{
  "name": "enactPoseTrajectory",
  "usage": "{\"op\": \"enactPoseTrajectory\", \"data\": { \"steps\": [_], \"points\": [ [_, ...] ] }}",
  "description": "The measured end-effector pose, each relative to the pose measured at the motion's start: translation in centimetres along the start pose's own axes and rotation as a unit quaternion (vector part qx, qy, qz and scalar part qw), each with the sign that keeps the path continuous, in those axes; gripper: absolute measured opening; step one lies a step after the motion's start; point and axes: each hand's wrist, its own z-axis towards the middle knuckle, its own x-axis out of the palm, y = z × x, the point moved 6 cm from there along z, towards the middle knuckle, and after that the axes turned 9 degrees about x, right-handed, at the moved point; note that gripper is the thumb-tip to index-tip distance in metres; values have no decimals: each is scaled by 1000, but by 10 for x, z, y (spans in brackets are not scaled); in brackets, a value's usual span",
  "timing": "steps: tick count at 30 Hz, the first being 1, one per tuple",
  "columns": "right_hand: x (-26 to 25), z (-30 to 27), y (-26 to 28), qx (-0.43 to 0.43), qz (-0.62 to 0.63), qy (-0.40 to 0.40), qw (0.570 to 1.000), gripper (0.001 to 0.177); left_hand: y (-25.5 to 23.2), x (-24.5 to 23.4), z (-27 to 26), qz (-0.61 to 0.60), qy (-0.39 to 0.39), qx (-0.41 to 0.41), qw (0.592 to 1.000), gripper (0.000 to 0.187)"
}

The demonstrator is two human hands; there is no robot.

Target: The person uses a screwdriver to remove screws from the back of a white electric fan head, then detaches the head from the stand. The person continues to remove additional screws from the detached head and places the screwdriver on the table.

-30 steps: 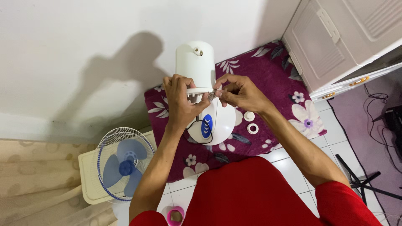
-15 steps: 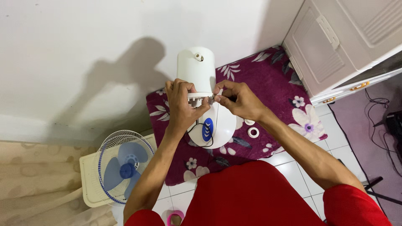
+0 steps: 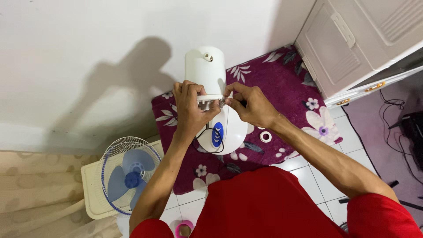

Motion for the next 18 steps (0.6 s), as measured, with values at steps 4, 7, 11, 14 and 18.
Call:
{"op": "enactPoseTrajectory", "data": {
  "steps": [4,7,11,14,18],
  "points": [
    [0,0,3,2,-2,3,1000,16,0,0,1,1,1,13,1000,43],
    [0,-2,4,-5,-7,-8,1000,17,-1,-1,0,3,6,7,1000,43],
    [1,-3,2,-7,-9,-27,1000,17,-1,0,1,3,0,14,1000,43],
    [5,-5,0,-23,-10,-51,998,17,0,2,3,2,-2,22,1000,44],
    [14,-9,-8,-40,-29,-101,994,19,2,1,-1,-2,3,2,1000,42]
  ]
}}
